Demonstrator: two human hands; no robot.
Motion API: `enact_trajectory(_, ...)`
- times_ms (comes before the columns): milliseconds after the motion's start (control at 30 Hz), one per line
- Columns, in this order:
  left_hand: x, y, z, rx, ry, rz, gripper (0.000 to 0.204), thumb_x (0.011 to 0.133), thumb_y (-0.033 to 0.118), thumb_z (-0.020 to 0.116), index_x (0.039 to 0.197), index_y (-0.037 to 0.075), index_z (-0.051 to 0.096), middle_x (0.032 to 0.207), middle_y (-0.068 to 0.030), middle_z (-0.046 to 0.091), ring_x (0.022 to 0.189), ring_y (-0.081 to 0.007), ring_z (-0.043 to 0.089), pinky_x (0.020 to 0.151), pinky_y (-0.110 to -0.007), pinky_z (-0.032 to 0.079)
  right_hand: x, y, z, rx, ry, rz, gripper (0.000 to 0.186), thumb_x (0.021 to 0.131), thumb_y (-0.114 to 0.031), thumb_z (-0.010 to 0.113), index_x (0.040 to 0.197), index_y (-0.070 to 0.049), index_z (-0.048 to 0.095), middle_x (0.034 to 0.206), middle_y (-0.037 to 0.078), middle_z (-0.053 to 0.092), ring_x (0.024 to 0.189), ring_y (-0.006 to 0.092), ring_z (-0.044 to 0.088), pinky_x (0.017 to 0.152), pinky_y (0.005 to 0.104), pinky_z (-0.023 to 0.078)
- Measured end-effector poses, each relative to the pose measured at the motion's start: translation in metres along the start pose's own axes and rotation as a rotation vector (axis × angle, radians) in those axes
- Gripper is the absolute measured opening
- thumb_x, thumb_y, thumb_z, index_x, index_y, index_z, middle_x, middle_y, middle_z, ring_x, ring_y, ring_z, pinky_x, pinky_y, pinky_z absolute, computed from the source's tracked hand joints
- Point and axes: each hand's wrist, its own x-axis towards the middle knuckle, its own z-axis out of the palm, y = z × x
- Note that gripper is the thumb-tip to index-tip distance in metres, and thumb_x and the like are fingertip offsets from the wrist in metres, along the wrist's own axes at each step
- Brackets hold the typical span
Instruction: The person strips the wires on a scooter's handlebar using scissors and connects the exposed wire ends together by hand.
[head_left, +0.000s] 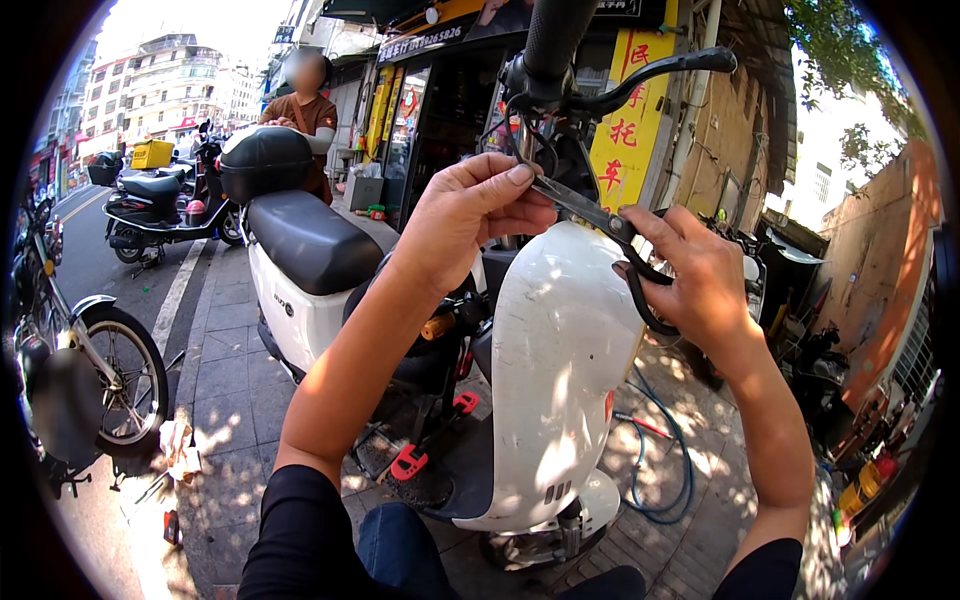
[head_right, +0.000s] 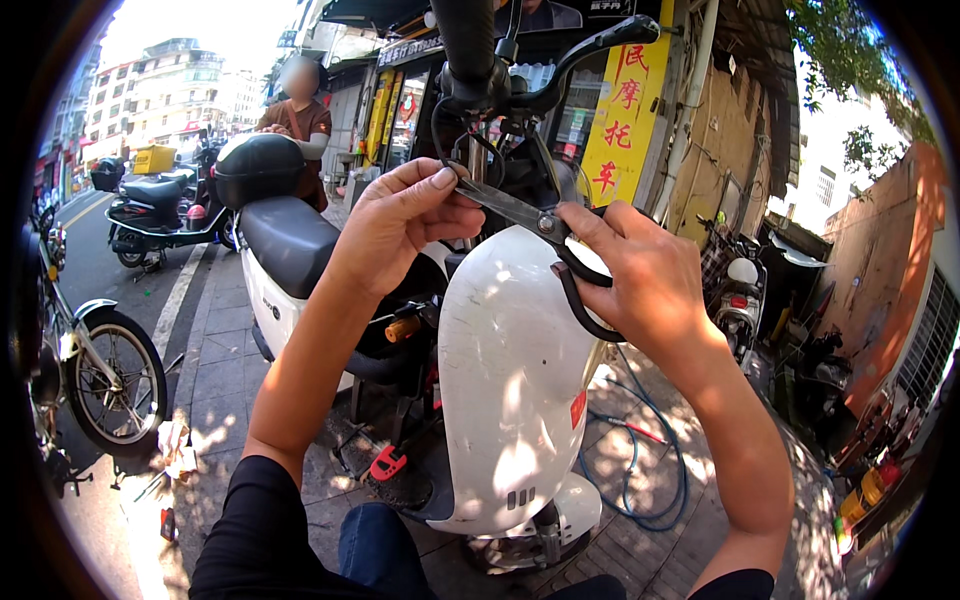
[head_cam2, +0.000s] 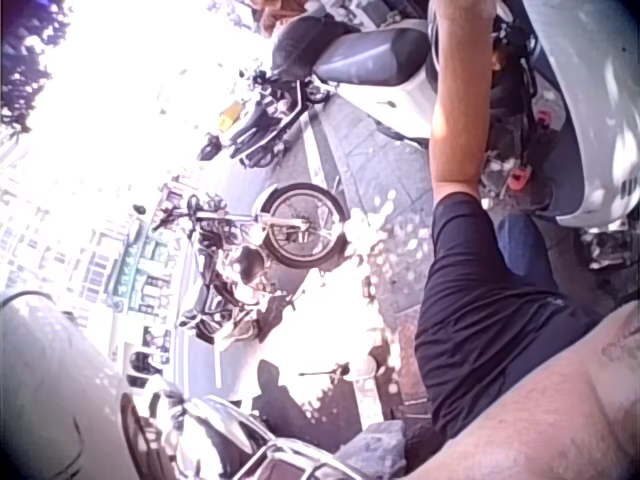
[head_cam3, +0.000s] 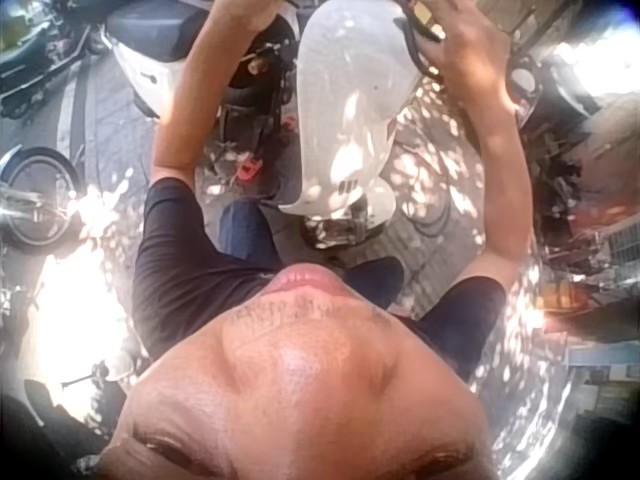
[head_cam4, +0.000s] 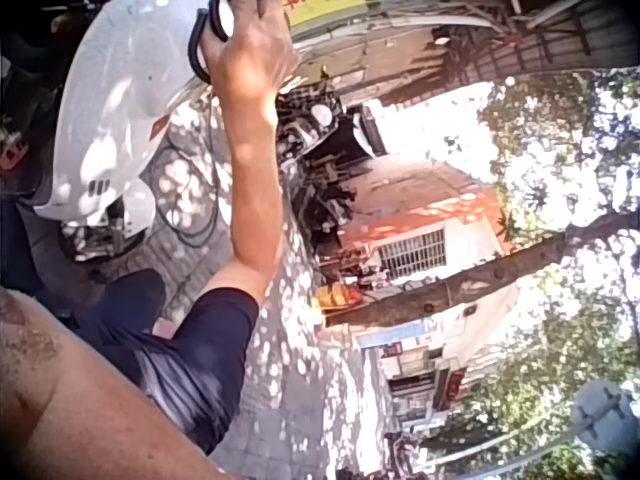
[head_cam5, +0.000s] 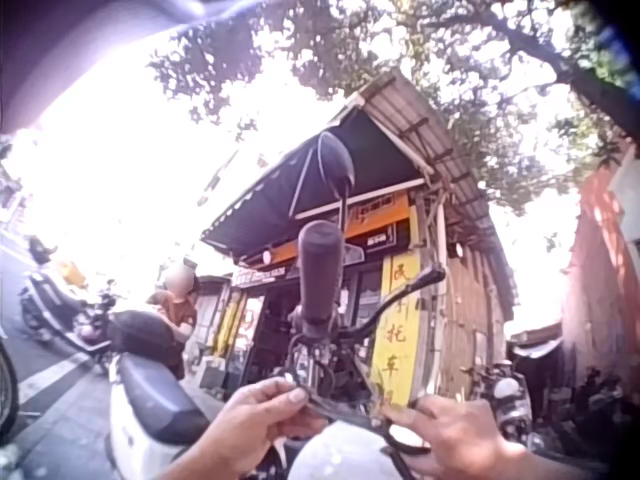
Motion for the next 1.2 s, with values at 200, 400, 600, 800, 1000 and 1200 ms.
enact_trajectory(200,0.001,0.003,0.004,0.023,0.018,0.017,0.015,0.099,0.015,0.058,0.105,0.002,0.061,0.095,-0.0141,0.072,0.083,-0.0228,0.073,0.076,-0.034,0.062,-0.001,0.003,0.005,0.004,0.008,0.019,0.051,0.076,-0.026,0.079,0.124,-0.017,0.064,0.080,0.007,0.056,0.067,0.0285,0.062,0.058,0.0413,0.049)
enact_trajectory(400,0.002,0.004,0.005,0.016,-0.007,0.018,0.014,0.099,0.015,0.056,0.104,0.002,0.060,0.094,-0.0143,0.071,0.081,-0.0228,0.073,0.074,-0.033,0.062,-0.005,0.004,0.010,0.122,-0.019,0.071,0.050,0.077,-0.026,0.080,0.122,-0.014,0.064,0.082,0.008,0.060,0.068,0.0310,0.063,0.059,0.0423,0.050)
enact_trajectory(600,0.001,-0.003,0.004,-0.034,0.003,0.035,0.012,0.099,0.014,0.057,0.105,0.003,0.060,0.096,-0.0143,0.071,0.082,-0.0234,0.073,0.074,-0.033,0.062,0.002,-0.003,0.004,0.130,0.036,0.023,0.051,0.075,-0.029,0.081,0.121,-0.014,0.064,0.086,0.010,0.060,0.072,0.0318,0.063,0.061,0.0422,0.050)
enact_trajectory(800,0.002,-0.006,0.005,-0.042,0.003,0.053,0.012,0.099,0.013,0.057,0.107,0.004,0.060,0.097,-0.0133,0.071,0.083,-0.0240,0.073,0.075,-0.034,0.062,0.002,-0.006,0.001,0.094,-0.002,0.059,0.050,0.075,-0.028,0.081,0.120,-0.014,0.064,0.085,0.009,0.058,0.073,0.0309,0.063,0.061,0.0424,0.050)
enact_trajectory(1000,-0.001,-0.005,0.009,-0.003,0.045,0.079,0.014,0.099,0.014,0.058,0.107,0.003,0.061,0.098,-0.0137,0.071,0.084,-0.0244,0.073,0.075,-0.036,0.062,0.003,-0.007,0.002,0.022,0.028,0.033,0.050,0.075,-0.028,0.081,0.120,-0.013,0.064,0.085,0.009,0.058,0.073,0.0304,0.063,0.060,0.0420,0.050)
enact_trajectory(1200,0.001,-0.004,0.008,-0.017,0.016,0.063,0.014,0.099,0.013,0.058,0.107,0.002,0.061,0.099,-0.0144,0.071,0.086,-0.0251,0.073,0.076,-0.037,0.062,0.001,-0.004,0.005,0.098,0.013,0.058,0.048,0.077,-0.027,0.080,0.120,-0.013,0.064,0.087,0.010,0.059,0.071,0.0316,0.064,0.061,0.0426,0.051)
